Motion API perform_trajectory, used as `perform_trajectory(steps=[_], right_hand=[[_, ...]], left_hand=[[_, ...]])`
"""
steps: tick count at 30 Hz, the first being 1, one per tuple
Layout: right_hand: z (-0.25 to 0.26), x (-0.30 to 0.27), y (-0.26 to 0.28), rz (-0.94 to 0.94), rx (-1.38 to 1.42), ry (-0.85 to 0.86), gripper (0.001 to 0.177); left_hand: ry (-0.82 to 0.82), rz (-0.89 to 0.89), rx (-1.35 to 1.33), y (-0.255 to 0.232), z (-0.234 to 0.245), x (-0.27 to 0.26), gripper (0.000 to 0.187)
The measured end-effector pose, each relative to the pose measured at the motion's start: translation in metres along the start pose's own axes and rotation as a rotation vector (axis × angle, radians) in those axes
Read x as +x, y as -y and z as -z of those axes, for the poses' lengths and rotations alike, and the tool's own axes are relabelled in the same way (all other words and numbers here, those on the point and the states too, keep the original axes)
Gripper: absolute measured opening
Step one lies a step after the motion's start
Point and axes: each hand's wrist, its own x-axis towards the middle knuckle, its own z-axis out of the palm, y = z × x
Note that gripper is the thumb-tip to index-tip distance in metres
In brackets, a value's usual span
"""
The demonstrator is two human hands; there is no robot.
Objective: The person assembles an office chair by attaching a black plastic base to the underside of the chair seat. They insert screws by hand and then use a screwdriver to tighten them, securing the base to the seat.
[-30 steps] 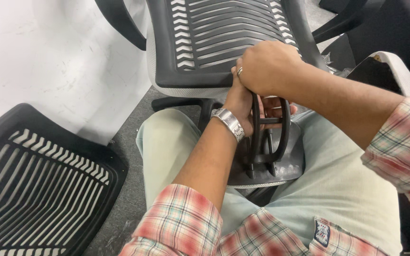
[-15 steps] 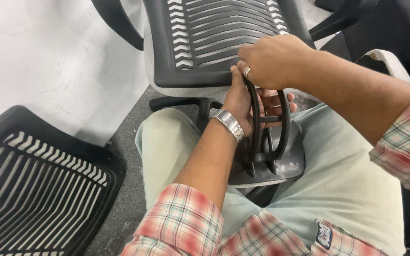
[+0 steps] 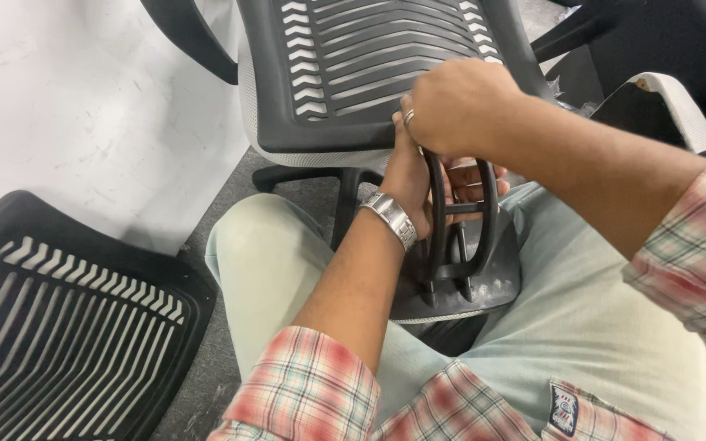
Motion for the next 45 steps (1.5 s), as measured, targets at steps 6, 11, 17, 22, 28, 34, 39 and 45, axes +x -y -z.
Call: perform_trajectory(steps=[6,11,17,22,28,34,39,45], right_hand=[[0.001,-0.008,-0.018,0.117,0.049,-0.097,0.035],[-0.004,-0.006,-0.01,0.084,-0.033,-0.054,0.036],[-0.002,-0.004,0.007,-0.078,-0.001,-0.011,0.035],[0.006,-0.017,-0.003,-0.034,0.08,-0.106,0.039],[0.001,-0.013,-0.006,0.083,-0.002,-0.092,0.034],[-0.008,-0.006,0.005,0.009,-0.045,-0.08,0.029],[-0.005,-0.014,-0.01,0.065,0.07,-0.133,0.034],[-0.004,-0.012,-0.012,0.036,0.05,-0.094,0.037]], left_hand=[[-0.004,-0.008,-0.029,0.005,0.005,0.007,0.115],[-0.001,0.014,-0.018,0.003,0.005,0.001,0.115],[-0.031,0.03,-0.009,0.0,-0.001,-0.006,0.117],[0.003,0.012,0.006,0.0,0.002,-0.002,0.111],[0.067,-0.009,-0.017,0.004,0.006,0.002,0.118],[-0.053,0.034,0.006,0.0,-0.001,-0.005,0.115],[0.017,-0.029,-0.013,-0.002,-0.005,-0.005,0.112],[-0.001,0.016,-0.027,-0.003,-0.004,0.001,0.114]])
